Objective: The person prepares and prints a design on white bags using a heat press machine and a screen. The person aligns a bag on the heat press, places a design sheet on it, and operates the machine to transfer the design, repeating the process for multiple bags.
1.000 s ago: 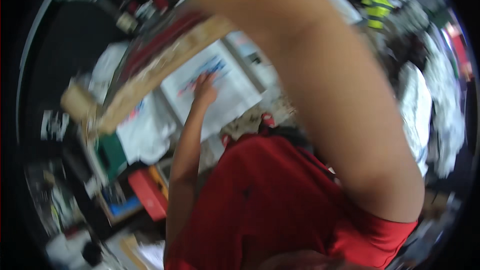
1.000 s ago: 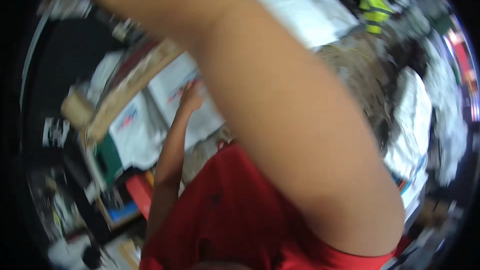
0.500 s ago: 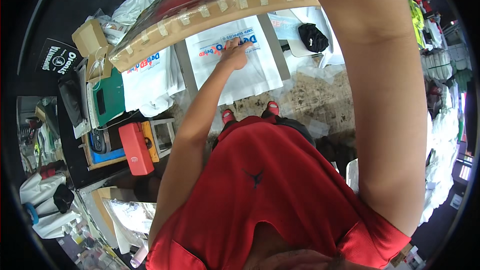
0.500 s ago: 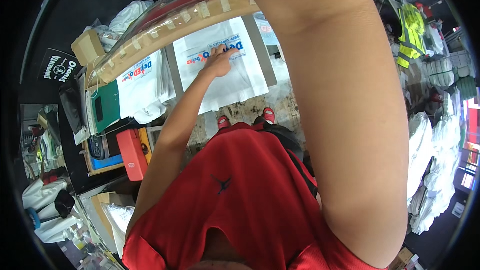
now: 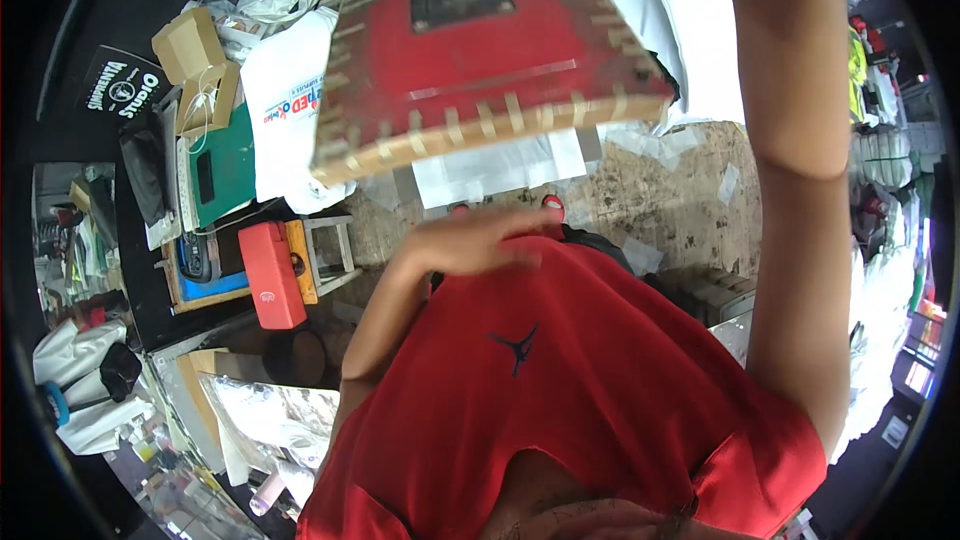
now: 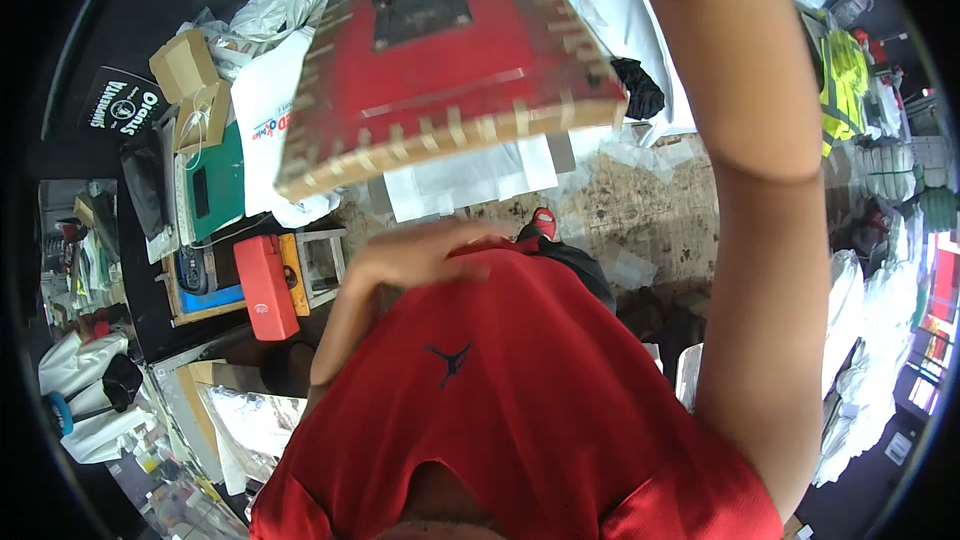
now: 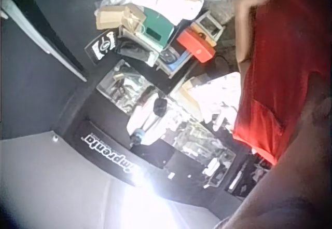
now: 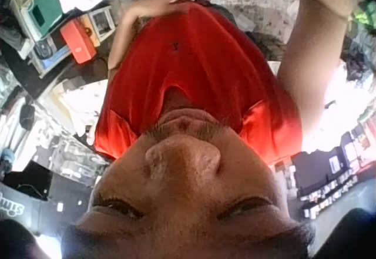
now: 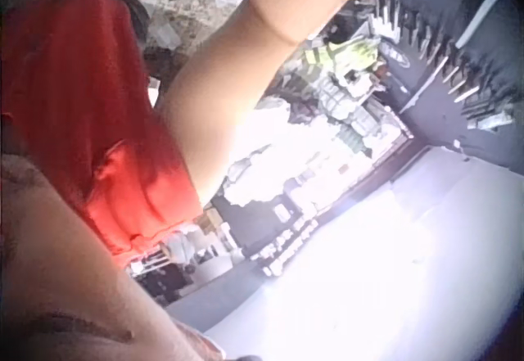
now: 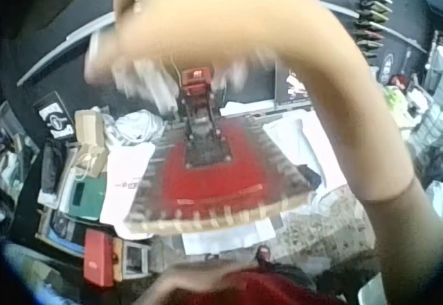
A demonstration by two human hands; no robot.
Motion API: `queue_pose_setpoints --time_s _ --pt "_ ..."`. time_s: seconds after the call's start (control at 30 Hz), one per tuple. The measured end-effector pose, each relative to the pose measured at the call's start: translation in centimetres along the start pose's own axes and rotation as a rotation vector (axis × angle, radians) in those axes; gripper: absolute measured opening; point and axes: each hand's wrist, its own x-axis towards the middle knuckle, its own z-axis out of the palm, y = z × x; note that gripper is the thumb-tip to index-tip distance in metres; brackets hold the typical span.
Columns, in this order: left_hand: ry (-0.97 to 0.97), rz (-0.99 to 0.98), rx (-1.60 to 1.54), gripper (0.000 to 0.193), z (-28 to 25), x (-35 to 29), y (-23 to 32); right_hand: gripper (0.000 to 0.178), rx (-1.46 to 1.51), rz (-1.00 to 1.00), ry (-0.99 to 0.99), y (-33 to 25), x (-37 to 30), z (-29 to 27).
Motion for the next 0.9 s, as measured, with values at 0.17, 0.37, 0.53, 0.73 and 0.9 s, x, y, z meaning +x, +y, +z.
queue_pose_setpoints --time_s 0.17,0.37,0.53,0.73,0.9 --pt "0.129 0.670 -0.368 0.062 -3.1 -7.6 5.9 0.028 0.559 0.063 -0.174 -0.7 -8.7 10.7" --pt "0.797 0.274 0.347 0.067 -7.0 1.0 -0.1 0.012 0.209 0.561 -0.122 -0.7 -19.6 23.5" --pt "0.810 0.118 0.646 0.090 -5.7 3.4 -3.8 0.023 0.148 0.511 0.095 0.4 -21.3 26.4" --pt "0.820 0.145 0.596 0.091 -5.2 4.1 -6.6 0.027 0.131 0.459 0.073 1.6 -22.5 28.5" --pt "0.854 0.162 0.620 0.093 -5.3 4.2 -7.7 0.029 0.129 0.510 0.018 2.0 -23.4 29.7"
